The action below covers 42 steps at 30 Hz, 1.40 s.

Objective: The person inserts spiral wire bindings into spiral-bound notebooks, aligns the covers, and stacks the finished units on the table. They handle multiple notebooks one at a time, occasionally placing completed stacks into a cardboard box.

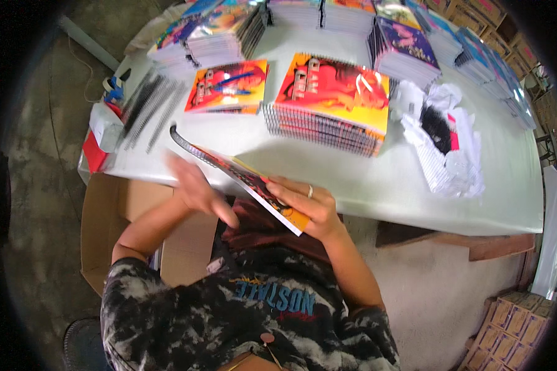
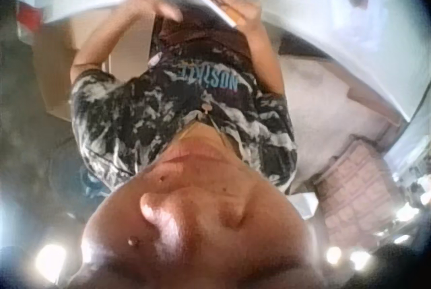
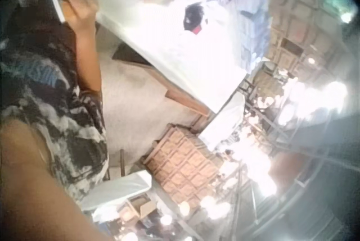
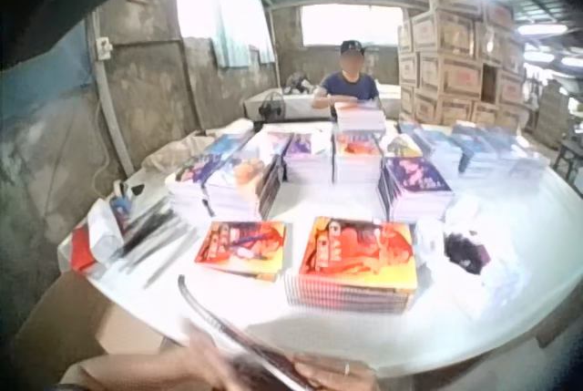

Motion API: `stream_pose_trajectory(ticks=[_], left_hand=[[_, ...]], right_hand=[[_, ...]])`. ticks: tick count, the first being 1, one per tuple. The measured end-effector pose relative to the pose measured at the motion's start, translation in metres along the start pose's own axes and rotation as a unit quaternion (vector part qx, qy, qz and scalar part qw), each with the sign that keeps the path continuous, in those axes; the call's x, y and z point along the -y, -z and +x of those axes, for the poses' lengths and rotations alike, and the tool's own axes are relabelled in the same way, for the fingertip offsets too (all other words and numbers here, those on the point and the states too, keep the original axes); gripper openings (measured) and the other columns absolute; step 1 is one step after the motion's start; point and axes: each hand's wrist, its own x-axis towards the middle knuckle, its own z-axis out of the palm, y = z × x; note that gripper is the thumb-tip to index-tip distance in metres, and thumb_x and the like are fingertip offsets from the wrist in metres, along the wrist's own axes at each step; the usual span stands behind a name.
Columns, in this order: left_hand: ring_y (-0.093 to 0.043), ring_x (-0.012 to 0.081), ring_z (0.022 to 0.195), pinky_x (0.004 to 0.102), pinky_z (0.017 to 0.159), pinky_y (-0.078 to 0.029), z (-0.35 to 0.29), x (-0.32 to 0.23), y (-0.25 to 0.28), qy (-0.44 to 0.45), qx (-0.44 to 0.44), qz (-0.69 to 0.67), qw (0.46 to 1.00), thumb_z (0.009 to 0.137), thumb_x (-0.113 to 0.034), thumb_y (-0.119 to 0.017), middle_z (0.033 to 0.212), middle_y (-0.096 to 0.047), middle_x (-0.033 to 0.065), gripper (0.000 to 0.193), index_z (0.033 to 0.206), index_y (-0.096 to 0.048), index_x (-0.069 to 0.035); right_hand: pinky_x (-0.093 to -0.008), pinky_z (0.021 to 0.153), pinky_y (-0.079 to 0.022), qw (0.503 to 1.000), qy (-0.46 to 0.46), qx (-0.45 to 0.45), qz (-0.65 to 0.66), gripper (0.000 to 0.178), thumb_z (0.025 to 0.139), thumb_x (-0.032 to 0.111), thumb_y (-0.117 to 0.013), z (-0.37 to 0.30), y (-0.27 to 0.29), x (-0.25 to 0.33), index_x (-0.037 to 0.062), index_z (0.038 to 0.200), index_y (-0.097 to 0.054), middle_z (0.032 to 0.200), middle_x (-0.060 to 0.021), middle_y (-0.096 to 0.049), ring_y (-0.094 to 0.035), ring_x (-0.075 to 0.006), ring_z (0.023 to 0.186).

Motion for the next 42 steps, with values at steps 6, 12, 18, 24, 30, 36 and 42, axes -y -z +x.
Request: stream_pose_trajectory(ticks=[6,12,18,24,30,36,42], left_hand=[[-0.028,0.0533,0.119,0.0639,0.097,-0.02,-0.027,-0.034,-0.011,0.149,0.108,-0.122,0.975,0.066,-0.078,-0.046,0.128,-0.031,0.036,0.102,0.119,-0.037,0.009],[-0.026,0.0391,0.127,0.0549,0.104,-0.017,0.011,0.037,-0.019,0.259,-0.206,-0.01,0.944,0.075,-0.075,-0.034,0.139,-0.024,0.0229,0.102,0.131,-0.022,0.01],[-0.01,0.0469,0.131,0.0614,0.103,-0.003,0.002,-0.006,-0.001,0.029,-0.01,-0.004,1.0,0.074,-0.076,-0.035,0.139,-0.014,0.0325,0.1,0.136,-0.022,0.002],[-0.008,0.0489,0.129,0.0599,0.103,0.0,-0.002,-0.038,-0.011,0.028,0.106,-0.122,0.987,0.063,-0.081,-0.045,0.139,-0.008,0.0337,0.122,0.13,-0.013,0.016],[-0.006,0.0402,0.133,0.0544,0.105,-0.005,0.049,-0.011,-0.015,0.109,-0.048,-0.06,0.991,0.07,-0.081,-0.033,0.143,-0.008,0.0276,0.115,0.135,-0.012,0.012],[-0.014,0.0486,0.128,0.0607,0.102,-0.009,0.03,-0.043,-0.016,-0.055,0.023,-0.077,0.995,0.07,-0.077,-0.041,0.14,-0.023,0.0239,0.099,0.141,-0.018,-0.011],[-0.028,0.0456,0.121,0.0598,0.09,-0.029,0.02,-0.063,-0.022,0.089,0.102,-0.143,0.98,0.066,-0.074,-0.051,0.118,-0.038,0.0258,0.108,0.134,-0.023,0.005]], right_hand=[[-0.0314,0.076,-0.052,1.0,-0.011,-0.006,0.009,0.033,0.07,0.003,-0.068,-0.007,-0.004,-0.002,-0.0013,0.102,-0.064,0.099,-0.019,-0.064,-0.065,-0.0262,0.087],[-0.0309,0.075,-0.052,1.0,0.014,0.018,0.006,0.033,0.07,0.001,-0.067,-0.003,-0.011,0.006,-0.0001,0.103,-0.064,0.099,-0.0172,-0.065,-0.065,-0.0249,0.09],[-0.0329,0.078,-0.052,1.0,0.007,-0.02,-0.014,0.033,0.071,0.002,-0.066,-0.002,-0.006,0.001,0.0,0.104,-0.063,0.099,-0.0165,-0.065,-0.064,-0.027,0.09],[-0.0332,0.08,-0.051,0.999,-0.038,-0.005,0.021,0.035,0.072,0.004,-0.066,-0.008,-0.011,0.005,-0.0002,0.106,-0.062,0.101,-0.0171,-0.064,-0.064,-0.0276,0.092],[-0.0334,0.076,-0.051,1.0,-0.002,0.002,0.031,0.034,0.071,0.004,-0.068,0.001,-0.018,0.005,-0.0012,0.105,-0.062,0.1,-0.018,-0.064,-0.064,-0.0273,0.089],[-0.0327,0.077,-0.051,1.0,-0.004,0.002,-0.01,0.041,0.071,0.005,-0.067,0.001,-0.011,-0.001,0.0001,0.11,-0.059,0.103,-0.0148,-0.063,-0.064,-0.0269,0.09],[-0.0331,0.075,-0.051,0.998,-0.042,-0.044,-0.013,0.042,0.07,0.003,-0.067,-0.001,-0.019,-0.003,0.0048,0.112,-0.059,0.104,-0.0128,-0.064,-0.064,-0.0271,0.089]])
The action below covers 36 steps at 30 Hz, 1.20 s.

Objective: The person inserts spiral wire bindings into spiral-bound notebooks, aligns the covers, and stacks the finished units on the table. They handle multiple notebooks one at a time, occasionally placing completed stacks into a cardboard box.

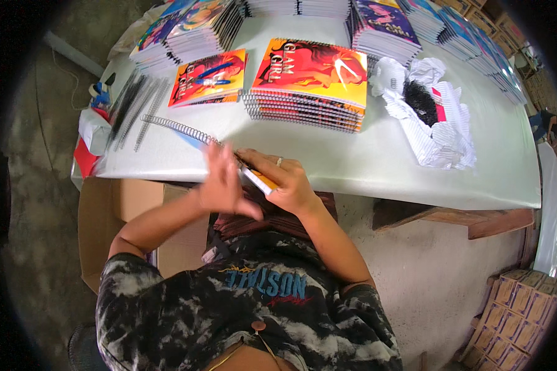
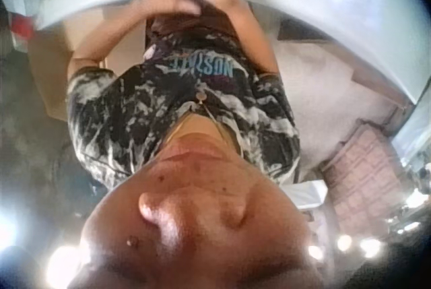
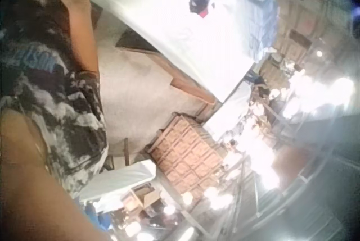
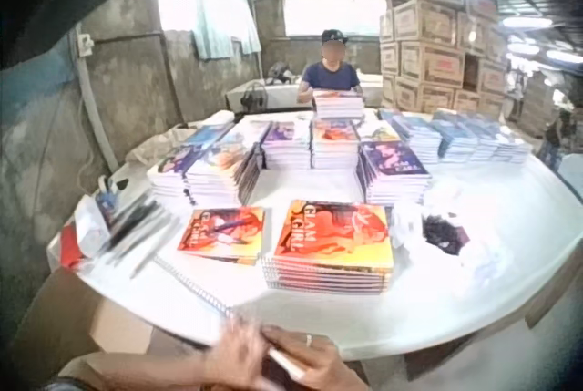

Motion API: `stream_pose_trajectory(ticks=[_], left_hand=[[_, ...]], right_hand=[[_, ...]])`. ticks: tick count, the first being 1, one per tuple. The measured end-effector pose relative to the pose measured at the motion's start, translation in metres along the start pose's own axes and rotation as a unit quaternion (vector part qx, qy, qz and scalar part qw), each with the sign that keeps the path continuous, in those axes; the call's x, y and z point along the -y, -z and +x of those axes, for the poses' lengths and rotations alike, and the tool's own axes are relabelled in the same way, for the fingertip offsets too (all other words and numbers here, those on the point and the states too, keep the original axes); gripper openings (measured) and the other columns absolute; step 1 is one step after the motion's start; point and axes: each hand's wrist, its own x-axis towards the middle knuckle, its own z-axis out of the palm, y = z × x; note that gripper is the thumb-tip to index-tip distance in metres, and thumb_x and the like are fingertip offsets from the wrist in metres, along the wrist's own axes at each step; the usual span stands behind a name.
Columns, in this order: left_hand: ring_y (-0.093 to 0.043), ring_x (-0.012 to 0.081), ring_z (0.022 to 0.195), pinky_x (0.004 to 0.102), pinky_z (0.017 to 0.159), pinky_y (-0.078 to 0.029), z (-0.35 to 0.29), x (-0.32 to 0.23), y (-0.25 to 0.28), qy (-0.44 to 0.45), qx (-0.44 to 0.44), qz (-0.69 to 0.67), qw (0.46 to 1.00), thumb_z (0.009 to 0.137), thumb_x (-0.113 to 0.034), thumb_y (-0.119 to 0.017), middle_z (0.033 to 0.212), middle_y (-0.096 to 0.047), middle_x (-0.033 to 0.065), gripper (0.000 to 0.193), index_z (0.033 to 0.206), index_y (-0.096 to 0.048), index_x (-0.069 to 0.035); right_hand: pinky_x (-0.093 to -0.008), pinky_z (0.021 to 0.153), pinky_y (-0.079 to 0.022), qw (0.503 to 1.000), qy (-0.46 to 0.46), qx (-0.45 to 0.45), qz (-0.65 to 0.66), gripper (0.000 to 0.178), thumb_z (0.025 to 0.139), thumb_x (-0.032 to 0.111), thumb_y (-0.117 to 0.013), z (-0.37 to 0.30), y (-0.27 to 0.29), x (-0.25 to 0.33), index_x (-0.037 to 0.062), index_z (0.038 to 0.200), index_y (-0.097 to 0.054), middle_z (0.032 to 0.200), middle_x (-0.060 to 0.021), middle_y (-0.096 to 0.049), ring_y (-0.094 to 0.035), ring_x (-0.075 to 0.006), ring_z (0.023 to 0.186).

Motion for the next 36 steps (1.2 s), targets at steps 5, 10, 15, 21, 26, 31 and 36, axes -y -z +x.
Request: stream_pose_trajectory(ticks=[5,10,15,21,26,31,36], left_hand=[[-0.034,0.0392,0.114,0.054,0.092,-0.026,0.037,0.01,-0.001,-0.036,-0.243,0.077,0.966,0.072,-0.074,-0.042,0.116,-0.036,0.0213,0.083,0.13,-0.032,-0.015],[-0.026,0.0471,0.123,0.0614,0.096,-0.019,-0.013,0.005,-0.022,-0.05,-0.004,-0.01,0.999,0.073,-0.073,-0.042,0.135,-0.026,0.0263,0.094,0.137,-0.022,-0.007],[-0.03,0.0485,0.12,0.0652,0.095,-0.022,0.045,-0.005,0.004,-0.04,-0.167,0.141,0.975,0.079,-0.066,-0.045,0.137,-0.027,0.0223,0.082,0.14,-0.022,-0.016],[-0.003,0.0516,0.13,0.0595,0.102,0.001,0.006,-0.031,0.0,-0.048,-0.001,-0.041,0.998,0.074,-0.067,-0.05,0.139,0.001,0.0382,0.112,0.138,0.005,0.006],[-0.029,0.0517,0.121,0.0518,0.098,-0.029,0.081,-0.065,0.088,0.211,0.12,-0.311,0.919,0.088,-0.018,-0.045,0.13,-0.02,0.0421,0.064,0.133,-0.014,0.015],[-0.06,0.0124,0.081,0.0241,0.073,-0.048,0.096,-0.03,0.079,0.483,-0.049,-0.429,0.762,0.088,-0.011,-0.054,0.096,-0.064,0.0117,0.022,0.103,-0.06,0.004],[-0.058,0.0076,0.082,0.0219,0.075,-0.046,0.092,-0.003,0.03,0.482,-0.058,-0.605,0.631,0.084,-0.005,-0.06,0.091,-0.065,0.0053,0.015,0.098,-0.063,0.0]], right_hand=[[-0.0339,0.074,-0.051,0.999,0.005,0.043,0.019,0.044,0.07,0.009,-0.068,-0.004,-0.006,0.005,0.0065,0.113,-0.059,0.106,-0.0121,-0.063,-0.063,-0.0282,0.09],[-0.0348,0.071,-0.051,0.999,0.003,0.02,0.035,0.05,0.068,0.008,-0.068,0.004,-0.007,-0.002,0.006,0.117,-0.056,0.104,-0.014,-0.063,-0.063,-0.0298,0.086],[-0.0332,0.075,-0.05,0.997,-0.006,0.075,-0.023,0.046,0.072,0.009,-0.068,0.0,-0.011,0.005,0.0034,0.116,-0.056,0.107,-0.0131,-0.062,-0.064,-0.0246,0.09],[-0.036,0.088,-0.044,0.997,-0.044,0.027,0.059,0.055,0.078,0.021,-0.064,0.001,0.001,-0.001,0.0002,0.126,-0.044,0.12,-0.0184,-0.053,-0.054,-0.0294,0.107],[-0.0566,0.105,0.0,0.993,0.086,-0.044,0.066,0.086,0.079,0.035,-0.059,0.017,-0.008,0.053,0.0012,0.14,-0.01,0.141,-0.0344,-0.004,0.002,-0.0515,0.131],[-0.041,0.081,-0.041,0.971,-0.122,0.07,-0.193,0.035,0.085,0.036,-0.053,0.062,0.06,0.082,0.0086,0.105,-0.061,0.084,-0.0085,-0.061,-0.058,-0.0265,0.08],[-0.0271,0.059,-0.046,0.947,-0.314,0.044,0.057,0.011,0.078,0.008,-0.065,0.062,0.064,0.044,-0.0015,0.077,-0.061,0.075,-0.0077,-0.063,-0.059,-0.0107,0.066]])
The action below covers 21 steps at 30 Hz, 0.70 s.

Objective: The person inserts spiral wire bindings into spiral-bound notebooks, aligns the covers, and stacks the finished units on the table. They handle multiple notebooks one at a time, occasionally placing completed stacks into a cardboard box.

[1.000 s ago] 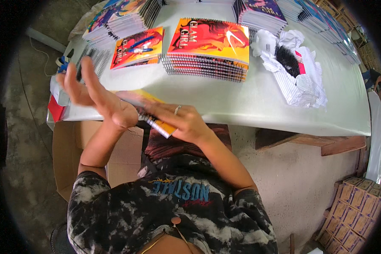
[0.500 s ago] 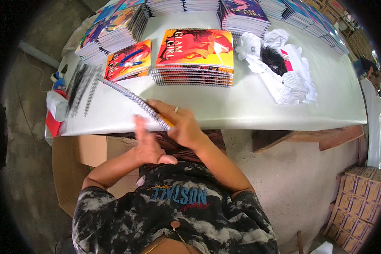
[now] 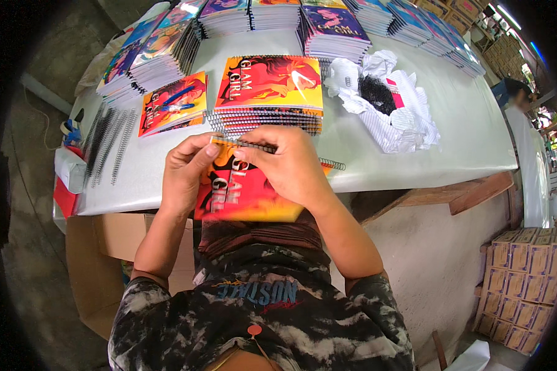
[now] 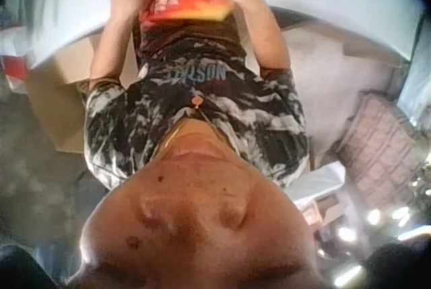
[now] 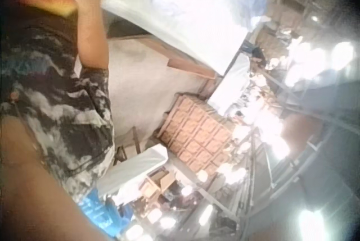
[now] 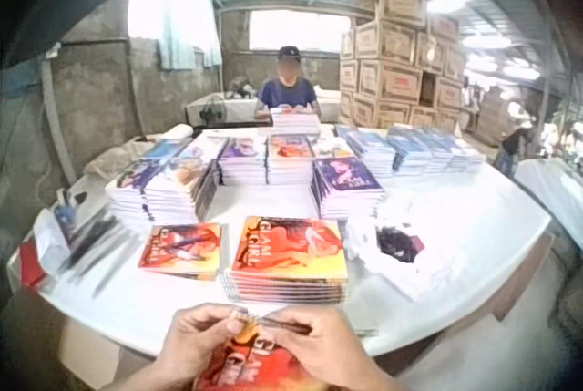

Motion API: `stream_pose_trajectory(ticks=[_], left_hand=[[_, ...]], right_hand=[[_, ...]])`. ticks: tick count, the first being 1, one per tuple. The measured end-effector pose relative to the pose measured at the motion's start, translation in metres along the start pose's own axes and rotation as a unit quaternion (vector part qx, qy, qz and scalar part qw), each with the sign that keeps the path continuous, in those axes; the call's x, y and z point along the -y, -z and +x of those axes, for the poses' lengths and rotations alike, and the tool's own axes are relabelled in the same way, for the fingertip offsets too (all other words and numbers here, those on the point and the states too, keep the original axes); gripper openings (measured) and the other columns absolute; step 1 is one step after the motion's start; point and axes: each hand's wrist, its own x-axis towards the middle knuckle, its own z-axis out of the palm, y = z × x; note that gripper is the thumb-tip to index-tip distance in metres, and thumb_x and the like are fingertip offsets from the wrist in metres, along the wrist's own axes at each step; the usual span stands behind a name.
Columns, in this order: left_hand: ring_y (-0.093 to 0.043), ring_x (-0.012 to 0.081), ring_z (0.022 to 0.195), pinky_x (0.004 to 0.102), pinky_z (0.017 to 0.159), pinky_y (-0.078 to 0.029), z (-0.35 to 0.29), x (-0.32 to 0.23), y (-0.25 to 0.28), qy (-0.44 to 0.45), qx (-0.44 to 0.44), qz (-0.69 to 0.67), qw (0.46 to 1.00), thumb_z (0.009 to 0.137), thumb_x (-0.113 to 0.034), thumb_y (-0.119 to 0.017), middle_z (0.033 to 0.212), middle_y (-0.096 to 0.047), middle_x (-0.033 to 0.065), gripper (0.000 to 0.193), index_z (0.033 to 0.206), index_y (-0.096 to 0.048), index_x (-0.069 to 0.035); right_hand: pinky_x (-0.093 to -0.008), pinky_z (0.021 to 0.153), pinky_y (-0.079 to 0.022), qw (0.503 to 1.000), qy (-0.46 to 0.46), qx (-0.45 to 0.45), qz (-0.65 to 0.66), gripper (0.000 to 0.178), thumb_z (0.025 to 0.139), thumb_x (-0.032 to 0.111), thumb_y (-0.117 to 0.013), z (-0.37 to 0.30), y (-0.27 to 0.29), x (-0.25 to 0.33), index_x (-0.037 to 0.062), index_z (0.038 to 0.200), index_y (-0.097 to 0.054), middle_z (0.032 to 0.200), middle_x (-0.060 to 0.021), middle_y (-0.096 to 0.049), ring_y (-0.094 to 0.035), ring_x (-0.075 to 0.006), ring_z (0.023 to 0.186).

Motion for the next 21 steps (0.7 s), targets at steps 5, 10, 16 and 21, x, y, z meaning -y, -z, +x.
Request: stream_pose_trajectory(ticks=[5,10,16,21], left_hand=[[-0.054,0.0056,0.074,0.0211,0.069,-0.045,0.012,0.0,0.0,-0.038,0.078,0.013,0.996,0.082,0.003,-0.056,0.084,-0.059,0.0016,0.012,0.093,-0.06,0.0],[-0.053,0.0054,0.076,0.0216,0.071,-0.043,0.027,0.005,0.019,-0.087,0.153,0.066,0.982,0.08,0.001,-0.058,0.083,-0.057,0.0015,0.009,0.087,-0.055,-0.002],[-0.053,0.0157,0.101,0.0282,0.083,-0.044,0.034,-0.024,0.022,-0.251,-0.096,0.264,0.926,0.081,-0.028,-0.066,0.107,-0.056,0.0114,0.058,0.126,-0.041,0.0],[-0.059,0.0139,0.072,0.0256,0.062,-0.046,0.071,-0.026,-0.014,-0.141,-0.134,0.135,0.972,0.086,-0.016,-0.058,0.079,-0.06,0.0081,0.04,0.116,-0.043,0.006]], right_hand=[[-0.0238,0.064,-0.048,0.989,-0.03,-0.045,0.138,0.02,0.066,-0.008,-0.071,0.0,-0.007,-0.013,-0.0024,0.079,-0.057,0.077,-0.0028,-0.063,-0.057,-0.0073,0.07],[-0.0246,0.062,-0.046,0.996,-0.001,-0.087,0.012,0.023,0.065,-0.004,-0.073,-0.005,-0.028,-0.014,0.0003,0.077,-0.054,0.072,-0.0037,-0.057,-0.056,-0.0084,0.066],[-0.0226,0.068,-0.048,0.895,0.167,-0.336,0.242,0.047,0.082,0.005,-0.061,0.016,0.008,0.01,0.0062,0.121,-0.035,0.101,-0.007,-0.052,-0.056,-0.0114,0.078],[-0.0301,0.07,-0.053,0.856,0.223,-0.407,0.227,0.043,0.083,0.006,-0.06,0.046,0.024,-0.021,0.0068,0.12,-0.037,0.106,-0.0089,-0.051,-0.054,-0.016,0.091]])
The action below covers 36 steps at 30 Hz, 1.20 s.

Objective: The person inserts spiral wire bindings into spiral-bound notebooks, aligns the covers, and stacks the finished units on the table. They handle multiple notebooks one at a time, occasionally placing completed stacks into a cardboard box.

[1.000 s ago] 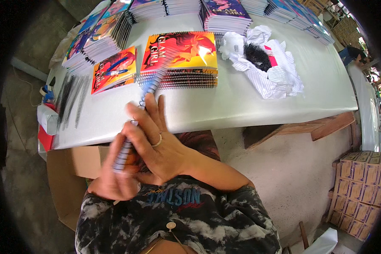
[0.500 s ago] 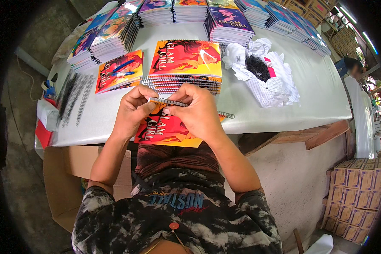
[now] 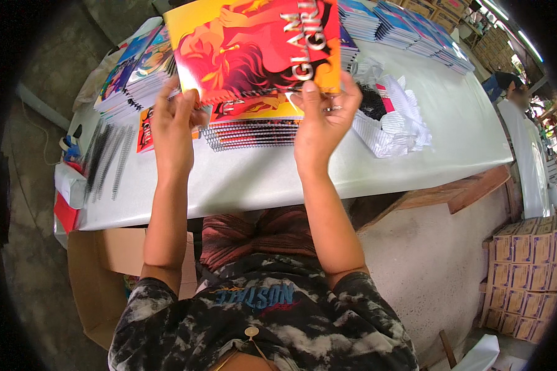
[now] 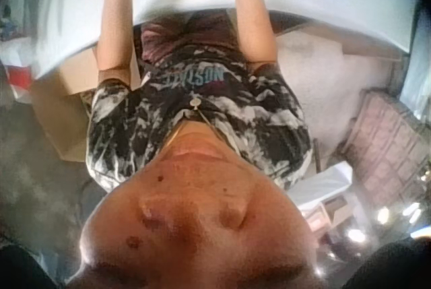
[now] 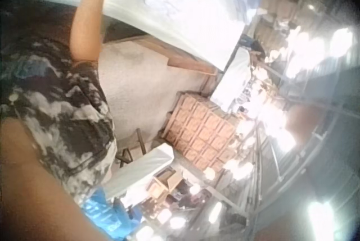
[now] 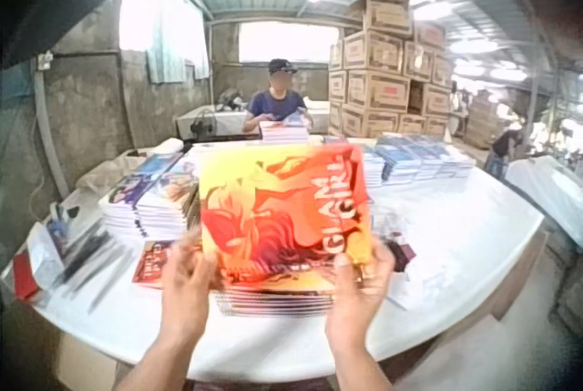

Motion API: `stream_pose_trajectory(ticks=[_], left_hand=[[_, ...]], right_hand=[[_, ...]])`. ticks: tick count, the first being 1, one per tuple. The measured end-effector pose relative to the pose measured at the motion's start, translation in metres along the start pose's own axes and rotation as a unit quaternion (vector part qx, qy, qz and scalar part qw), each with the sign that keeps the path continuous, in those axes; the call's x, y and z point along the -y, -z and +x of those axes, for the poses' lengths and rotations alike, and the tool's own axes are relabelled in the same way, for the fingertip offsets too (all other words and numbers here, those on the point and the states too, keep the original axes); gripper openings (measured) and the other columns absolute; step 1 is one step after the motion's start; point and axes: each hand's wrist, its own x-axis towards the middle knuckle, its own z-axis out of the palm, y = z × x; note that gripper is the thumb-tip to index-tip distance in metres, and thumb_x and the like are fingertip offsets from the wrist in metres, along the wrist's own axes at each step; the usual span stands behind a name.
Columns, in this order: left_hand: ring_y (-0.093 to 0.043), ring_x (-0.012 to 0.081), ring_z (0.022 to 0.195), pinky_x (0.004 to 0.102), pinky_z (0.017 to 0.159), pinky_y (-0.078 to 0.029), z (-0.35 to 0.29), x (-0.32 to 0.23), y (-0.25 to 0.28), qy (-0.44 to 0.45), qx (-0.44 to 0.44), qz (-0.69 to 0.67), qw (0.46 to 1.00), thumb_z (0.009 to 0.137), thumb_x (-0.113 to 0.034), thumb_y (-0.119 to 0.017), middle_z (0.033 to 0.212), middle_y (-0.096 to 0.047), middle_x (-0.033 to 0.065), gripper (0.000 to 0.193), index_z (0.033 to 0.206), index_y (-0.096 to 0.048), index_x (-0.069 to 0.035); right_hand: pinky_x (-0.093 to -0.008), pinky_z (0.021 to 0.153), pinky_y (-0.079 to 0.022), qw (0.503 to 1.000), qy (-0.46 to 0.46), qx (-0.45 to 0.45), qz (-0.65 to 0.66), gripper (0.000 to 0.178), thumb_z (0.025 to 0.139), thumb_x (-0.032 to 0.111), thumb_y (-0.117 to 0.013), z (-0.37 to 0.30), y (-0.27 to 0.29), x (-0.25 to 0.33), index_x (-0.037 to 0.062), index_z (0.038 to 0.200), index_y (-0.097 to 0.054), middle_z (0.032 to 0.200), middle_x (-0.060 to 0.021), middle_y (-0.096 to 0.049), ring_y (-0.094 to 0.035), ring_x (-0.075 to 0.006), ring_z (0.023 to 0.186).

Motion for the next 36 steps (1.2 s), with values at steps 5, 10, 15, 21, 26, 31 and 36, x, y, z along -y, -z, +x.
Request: stream_pose_trajectory(ticks=[5,10,15,21,26,31,36], left_hand=[[-0.053,0.0234,0.058,0.0337,0.06,-0.045,0.021,0.075,0.004,-0.218,-0.119,0.414,0.876,0.077,-0.014,-0.064,0.071,-0.058,0.0107,0.022,0.089,-0.056,0.002],[-0.056,0.0184,0.071,0.0299,0.068,-0.045,0.008,0.112,0.002,-0.188,-0.153,0.296,0.924,0.082,-0.015,-0.061,0.08,-0.06,0.0114,0.018,0.088,-0.059,0.002],[-0.059,0.0235,0.084,0.0334,0.074,-0.046,0.02,0.109,0.028,-0.158,-0.146,0.258,0.942,0.081,-0.009,-0.056,0.091,-0.062,0.014,0.019,0.096,-0.059,0.001],[-0.053,0.0305,0.109,0.0386,0.09,-0.042,0.023,0.125,0.126,-0.229,0.05,0.664,0.71,0.076,-0.006,-0.056,0.123,-0.053,0.0111,0.05,0.125,-0.043,-0.006],[-0.056,0.0306,0.1,0.0377,0.081,-0.046,0.009,0.106,0.121,-0.142,0.032,0.562,0.814,0.077,-0.009,-0.062,0.116,-0.055,0.0133,0.045,0.12,-0.048,-0.01],[-0.061,0.0334,0.083,0.0399,0.071,-0.048,0.019,0.118,0.144,-0.101,0.054,0.64,0.759,0.079,-0.011,-0.059,0.093,-0.064,0.0139,0.033,0.113,-0.054,-0.01],[-0.061,0.0347,0.079,0.0392,0.07,-0.049,0.043,0.083,0.153,-0.163,0.007,0.506,0.847,0.082,-0.008,-0.056,0.09,-0.064,0.0153,0.025,0.106,-0.06,-0.01]], right_hand=[[-0.0326,0.078,-0.045,0.798,0.154,0.036,-0.582,0.033,0.085,0.014,-0.058,-0.008,0.059,-0.074,0.003,0.114,-0.046,0.105,-0.0146,-0.054,-0.055,-0.0197,0.09],[-0.0299,0.079,-0.044,0.941,-0.04,0.063,-0.331,0.042,0.088,0.019,-0.052,-0.024,0.055,-0.076,0.0008,0.126,-0.043,0.106,-0.0156,-0.059,-0.057,-0.0194,0.091],[-0.0316,0.097,-0.034,0.948,0.03,0.06,-0.311,0.05,0.088,0.016,-0.052,-0.024,0.068,-0.08,-0.0033,0.13,-0.034,0.126,-0.0199,-0.048,-0.047,-0.0239,0.115],[-0.0388,0.103,-0.025,0.943,0.094,0.06,-0.313,0.053,0.087,0.011,-0.051,-0.038,0.072,-0.068,-0.0021,0.133,-0.028,0.129,-0.0236,-0.043,-0.04,-0.0299,0.121],[-0.0385,0.099,-0.029,0.933,0.129,0.055,-0.332,0.049,0.087,0.009,-0.051,-0.04,0.075,-0.071,-0.001,0.131,-0.032,0.124,-0.0212,-0.047,-0.045,-0.0281,0.116],[-0.0378,0.095,-0.032,0.933,0.127,0.037,-0.336,0.045,0.086,0.008,-0.051,-0.041,0.08,-0.068,-0.0002,0.127,-0.036,0.119,-0.0184,-0.052,-0.047,-0.0265,0.111],[-0.036,0.092,-0.033,0.92,0.198,-0.013,-0.337,0.039,0.084,0.005,-0.051,-0.044,0.073,-0.063,-0.0004,0.121,-0.04,0.114,-0.016,-0.054,-0.049,-0.0242,0.104]])
